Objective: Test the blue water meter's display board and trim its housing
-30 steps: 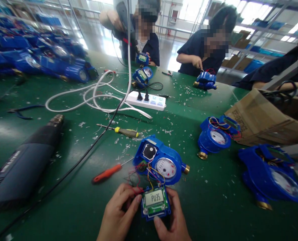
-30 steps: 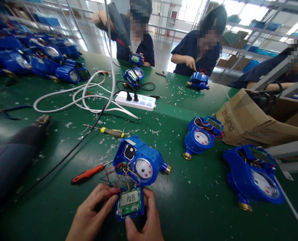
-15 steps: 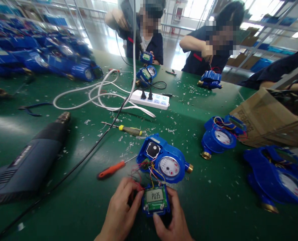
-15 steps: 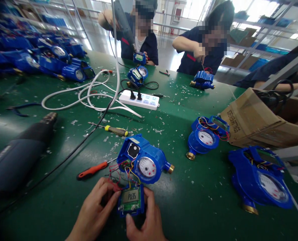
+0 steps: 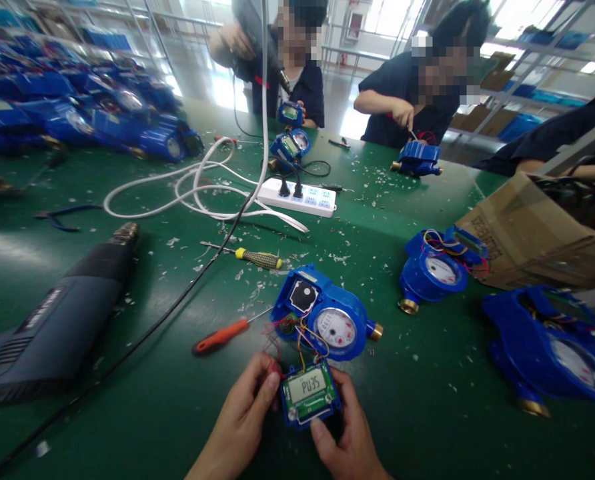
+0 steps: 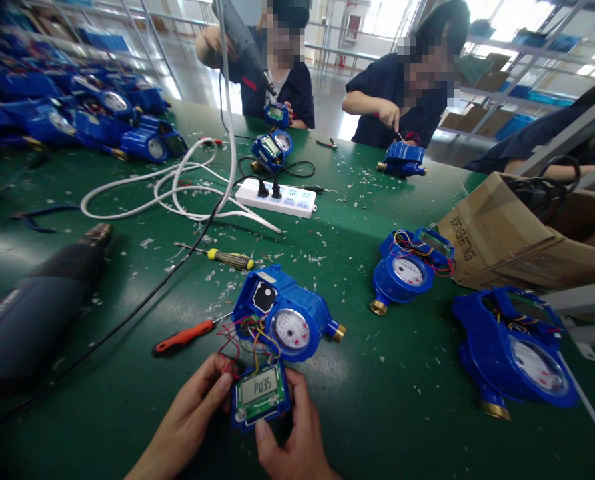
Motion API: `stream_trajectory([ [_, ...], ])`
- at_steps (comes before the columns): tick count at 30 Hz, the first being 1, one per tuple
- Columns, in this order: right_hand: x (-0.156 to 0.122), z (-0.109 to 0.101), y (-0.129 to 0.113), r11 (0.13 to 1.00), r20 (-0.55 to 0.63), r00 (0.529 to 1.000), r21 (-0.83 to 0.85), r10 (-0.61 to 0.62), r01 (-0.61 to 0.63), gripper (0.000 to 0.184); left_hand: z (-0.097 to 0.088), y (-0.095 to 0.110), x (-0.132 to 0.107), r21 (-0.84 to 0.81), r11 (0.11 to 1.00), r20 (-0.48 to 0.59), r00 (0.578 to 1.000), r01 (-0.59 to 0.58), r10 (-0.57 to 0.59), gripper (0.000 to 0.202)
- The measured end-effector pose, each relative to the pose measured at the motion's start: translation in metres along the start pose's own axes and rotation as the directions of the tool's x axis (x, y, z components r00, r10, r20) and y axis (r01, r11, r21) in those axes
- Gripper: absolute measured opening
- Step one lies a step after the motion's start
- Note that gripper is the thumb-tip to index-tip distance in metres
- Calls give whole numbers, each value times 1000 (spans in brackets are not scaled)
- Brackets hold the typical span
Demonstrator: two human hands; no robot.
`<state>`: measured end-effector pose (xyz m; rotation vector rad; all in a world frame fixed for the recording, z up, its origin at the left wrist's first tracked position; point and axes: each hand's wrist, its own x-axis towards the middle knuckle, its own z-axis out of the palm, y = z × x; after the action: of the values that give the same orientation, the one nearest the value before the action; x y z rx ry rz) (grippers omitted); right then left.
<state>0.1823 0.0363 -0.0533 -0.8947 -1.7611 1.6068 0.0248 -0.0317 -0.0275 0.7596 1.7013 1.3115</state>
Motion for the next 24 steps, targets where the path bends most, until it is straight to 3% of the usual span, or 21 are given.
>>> stream_trajectory([
  [3,1,-1,-2,999,-3,1000,40,13,-13,50,-1,-4,-2,-5,1000,61,998,28,-28,26],
  [6,1,-2,-3,996,14,999,74,45,-46,48,-4,-2,-2,7,1000,-3,1000,3,-3,24],
  [9,2,-3,-5,993,34,997,89,73,-76,47,-9,3,0,-1,1000,-161,987,1,-1,26],
  [12,3,-3,-8,988,60,995,124,80,-87,46,-15,6,1,69,997,-360,933,25,2,29],
  [14,3,-3,-10,986,68,995,145,71,-80,45,-18,5,0,111,993,-411,912,48,2,34],
  [18,3,-2,-12,985,49,997,155,64,-70,44,-20,-4,-1,95,993,-425,905,72,-25,23],
  [20,3,-2,-12,984,42,996,157,77,-82,45,-18,-8,-1,16,999,-416,909,39,-29,28],
  [24,3,0,-12,982,16,996,168,89,-90,45,-13,-9,-1,-18,988,-153,976,153,-154,30],
])
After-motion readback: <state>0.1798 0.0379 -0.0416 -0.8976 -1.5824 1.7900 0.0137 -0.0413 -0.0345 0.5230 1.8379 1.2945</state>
